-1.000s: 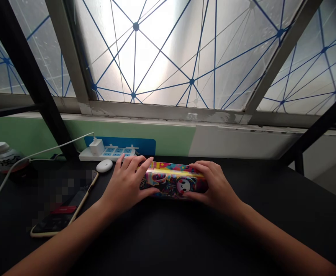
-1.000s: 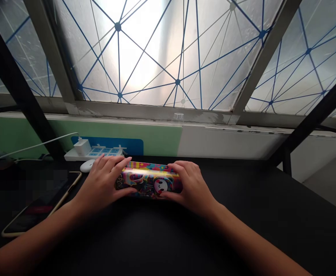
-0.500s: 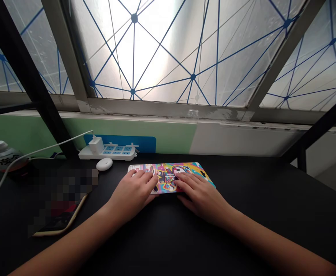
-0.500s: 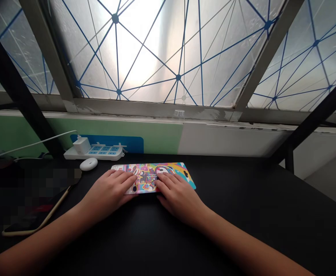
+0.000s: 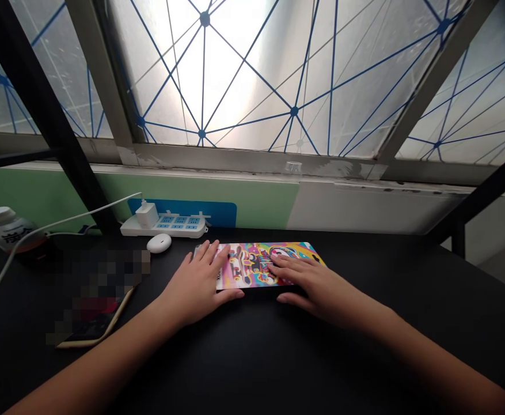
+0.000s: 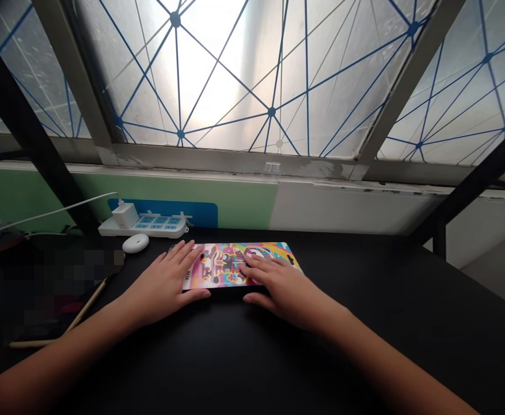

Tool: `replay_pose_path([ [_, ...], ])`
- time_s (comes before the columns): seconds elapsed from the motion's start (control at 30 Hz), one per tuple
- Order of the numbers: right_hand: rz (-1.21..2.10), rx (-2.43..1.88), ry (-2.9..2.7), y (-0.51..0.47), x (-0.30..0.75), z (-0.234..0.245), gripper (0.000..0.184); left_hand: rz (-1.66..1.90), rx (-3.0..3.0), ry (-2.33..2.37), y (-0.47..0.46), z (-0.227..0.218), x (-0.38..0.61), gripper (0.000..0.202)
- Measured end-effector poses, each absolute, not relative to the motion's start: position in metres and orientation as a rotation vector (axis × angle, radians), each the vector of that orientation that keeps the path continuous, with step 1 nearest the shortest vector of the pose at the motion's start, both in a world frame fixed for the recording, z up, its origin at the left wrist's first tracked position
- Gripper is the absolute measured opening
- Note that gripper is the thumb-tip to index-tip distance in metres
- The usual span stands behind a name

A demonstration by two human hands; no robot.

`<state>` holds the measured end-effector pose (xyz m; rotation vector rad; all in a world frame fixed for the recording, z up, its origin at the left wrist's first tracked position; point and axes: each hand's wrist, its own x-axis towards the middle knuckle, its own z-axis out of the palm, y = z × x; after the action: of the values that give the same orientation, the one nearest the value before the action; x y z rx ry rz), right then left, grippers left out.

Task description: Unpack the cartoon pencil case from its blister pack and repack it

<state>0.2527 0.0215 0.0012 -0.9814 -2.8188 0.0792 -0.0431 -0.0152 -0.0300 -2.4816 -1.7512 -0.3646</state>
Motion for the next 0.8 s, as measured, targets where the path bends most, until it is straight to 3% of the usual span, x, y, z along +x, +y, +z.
replay_pose_path([
  [0.13,0.114,-1.060,-2.797,0.034,0.275,0.016,0.038,-0.322,-2.489,-1.771,-0.015,-0.029,-0.044,0.092],
  [0.27,-0.102,-1.044,-2.741,0.037,0.270,0.011,0.033,-0.313,-2.467,-1.707,-0.015,-0.029,-0.043,0.089],
  [0.43,-0.205,-0.925,-2.738,0.023,0.238,-0.017,0.068,-0.303,-2.412,-1.582,-0.020,-0.027,-0.038,0.083],
  [0.53,-0.209,-0.908,-2.786,0.019,0.229,-0.026,0.076,-0.275,-2.450,-1.563,-0.021,-0.027,-0.034,0.078],
  [0.8,-0.151,-0.994,-2.781,0.029,0.251,-0.009,0.053,-0.085,-2.463,-1.648,-0.015,-0.023,-0.033,0.073],
])
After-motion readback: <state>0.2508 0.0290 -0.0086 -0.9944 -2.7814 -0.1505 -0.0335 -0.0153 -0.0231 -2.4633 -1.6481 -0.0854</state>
